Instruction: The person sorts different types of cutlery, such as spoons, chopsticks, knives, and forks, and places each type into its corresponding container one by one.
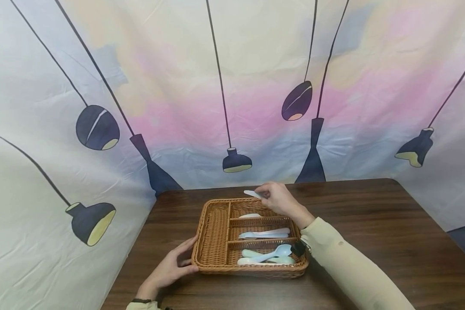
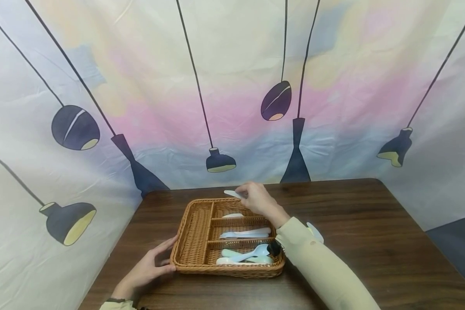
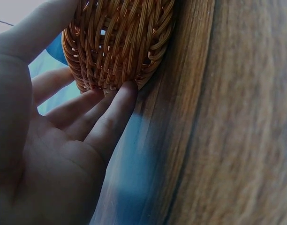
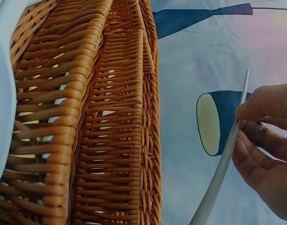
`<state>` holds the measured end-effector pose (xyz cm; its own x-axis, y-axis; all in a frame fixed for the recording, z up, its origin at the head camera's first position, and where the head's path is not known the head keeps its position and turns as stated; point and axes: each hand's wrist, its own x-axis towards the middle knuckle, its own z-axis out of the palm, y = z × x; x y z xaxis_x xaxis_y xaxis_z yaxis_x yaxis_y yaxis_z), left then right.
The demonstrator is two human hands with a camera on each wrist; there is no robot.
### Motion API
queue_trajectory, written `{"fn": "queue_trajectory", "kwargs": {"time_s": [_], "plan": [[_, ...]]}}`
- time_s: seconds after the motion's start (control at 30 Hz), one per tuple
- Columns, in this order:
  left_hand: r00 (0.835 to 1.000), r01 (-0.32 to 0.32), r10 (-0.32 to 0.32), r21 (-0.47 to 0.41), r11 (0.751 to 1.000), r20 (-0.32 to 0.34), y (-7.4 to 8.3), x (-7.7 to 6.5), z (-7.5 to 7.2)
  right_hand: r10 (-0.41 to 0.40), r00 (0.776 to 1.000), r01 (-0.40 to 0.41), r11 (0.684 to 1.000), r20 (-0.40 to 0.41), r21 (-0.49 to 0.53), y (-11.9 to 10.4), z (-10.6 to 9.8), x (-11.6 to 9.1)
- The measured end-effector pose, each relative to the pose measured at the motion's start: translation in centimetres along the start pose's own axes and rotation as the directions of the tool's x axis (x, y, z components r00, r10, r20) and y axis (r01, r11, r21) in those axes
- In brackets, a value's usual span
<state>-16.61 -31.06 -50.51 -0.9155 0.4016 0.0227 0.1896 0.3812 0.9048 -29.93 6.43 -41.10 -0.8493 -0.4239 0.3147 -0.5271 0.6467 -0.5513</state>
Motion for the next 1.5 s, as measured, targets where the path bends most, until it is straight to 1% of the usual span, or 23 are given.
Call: {"fn": "queue_trajectory", "kwargs": {"time_s": [0.33, 0.6, 0.83, 1.07, 1.5], "plan": [[1.0, 0.002, -0.002, -0.001, 1.0, 0.002, 0.24, 0.29, 0.03, 0.026, 0.999, -0.026, 1.0, 0.02, 0.014, -0.26, 0.16, 0.4], [1.0, 0.014, -0.014, 0.008, 1.0, 0.002, 0.25, 0.4, 0.02, 0.027, 0.999, -0.028, 1.0, 0.023, 0.012, -0.14, 0.35, 0.76], [1.0, 0.023, -0.023, 0.011, 1.0, -0.001, 0.3, 0.31, 0.03, 0.055, 0.998, -0.057, 0.997, 0.039, 0.043, 0.22, 0.78, 0.98], [1.0, 0.017, -0.017, 0.011, 1.0, 0.003, 0.25, 0.15, -0.02, 0.026, 0.999, -0.027, 0.999, 0.025, 0.047, 0.37, 0.81, 0.75], [1.0, 0.013, -0.014, 0.004, 1.0, 0.0, 0.03, -0.02, -0.04, 0.026, 1.0, -0.027, 0.997, 0.016, 0.066, 0.41, 0.86, 0.59]]}}
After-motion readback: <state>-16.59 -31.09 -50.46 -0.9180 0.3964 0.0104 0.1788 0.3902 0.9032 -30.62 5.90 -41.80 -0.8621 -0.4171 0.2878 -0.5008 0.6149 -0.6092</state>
